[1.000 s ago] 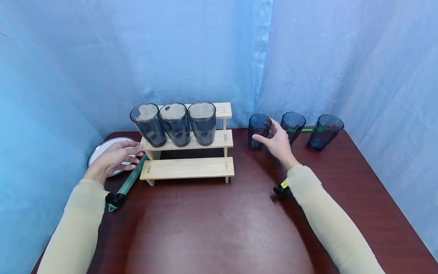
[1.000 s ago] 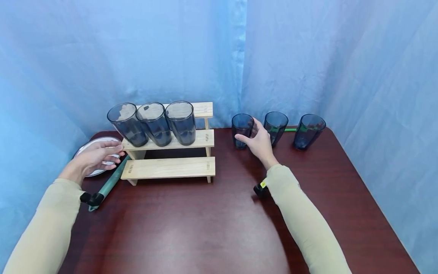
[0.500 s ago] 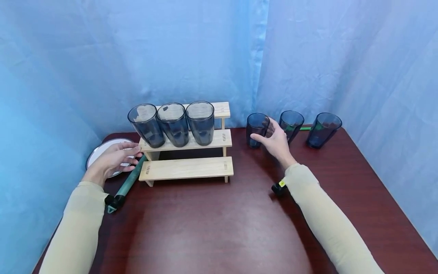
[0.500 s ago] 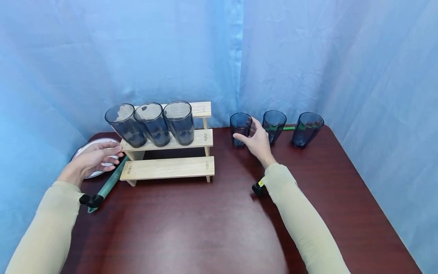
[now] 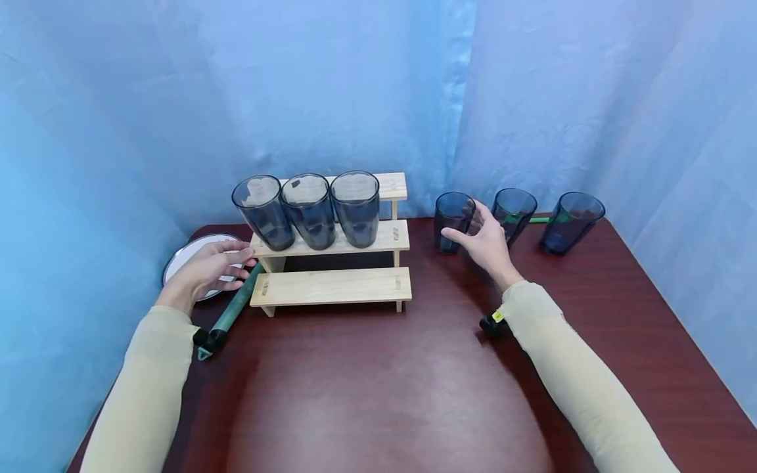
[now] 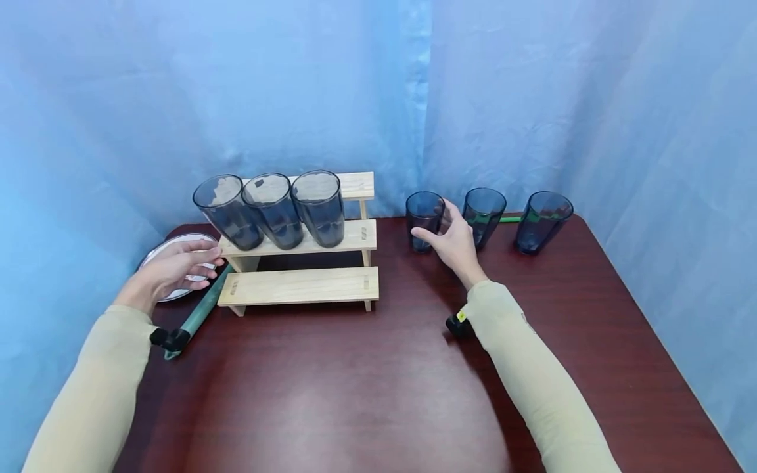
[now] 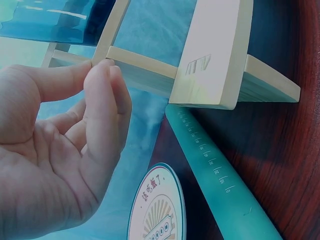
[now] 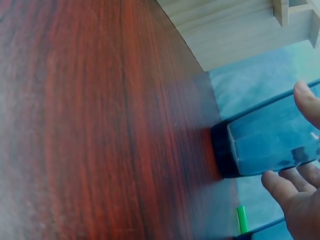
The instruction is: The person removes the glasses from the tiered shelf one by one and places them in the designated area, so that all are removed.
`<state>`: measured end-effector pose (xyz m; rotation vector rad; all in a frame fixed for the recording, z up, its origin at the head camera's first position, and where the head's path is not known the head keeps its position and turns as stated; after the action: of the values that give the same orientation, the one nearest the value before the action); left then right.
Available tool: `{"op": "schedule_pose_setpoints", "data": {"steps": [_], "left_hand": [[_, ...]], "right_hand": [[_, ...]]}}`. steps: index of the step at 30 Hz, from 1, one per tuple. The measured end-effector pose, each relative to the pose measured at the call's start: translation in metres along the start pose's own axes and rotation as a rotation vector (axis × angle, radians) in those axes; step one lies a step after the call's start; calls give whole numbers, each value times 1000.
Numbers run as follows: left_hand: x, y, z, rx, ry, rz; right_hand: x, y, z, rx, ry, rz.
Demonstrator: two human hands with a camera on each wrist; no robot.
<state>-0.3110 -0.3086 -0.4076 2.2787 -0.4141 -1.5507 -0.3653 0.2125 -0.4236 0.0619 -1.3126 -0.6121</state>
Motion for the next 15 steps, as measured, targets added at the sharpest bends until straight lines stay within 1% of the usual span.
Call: {"op": "schedule_pose_setpoints", "data": {"steps": [4,10,15], "left_hand": [[-2,-1,2,0,-2,3],[-1,-1,3,5,3,9],[0,-1,3,5,5,9]], "right_hand": [[0,2,1,-3,5,8],[0,1,1,-5,-1,21],[2,2,1,-23,25,-1]]}}
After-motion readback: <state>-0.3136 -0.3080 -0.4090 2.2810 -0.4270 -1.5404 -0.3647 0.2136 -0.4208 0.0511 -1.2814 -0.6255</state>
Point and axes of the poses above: each hand's wrist, its own z-axis towards the middle knuckle, its own y-axis out of the back of the hand, x = y × z, the point moved 10 cm from there along z, towards the middle knuckle, and after that the axes turned 15 degrees about -x, right-handed, at the moved point
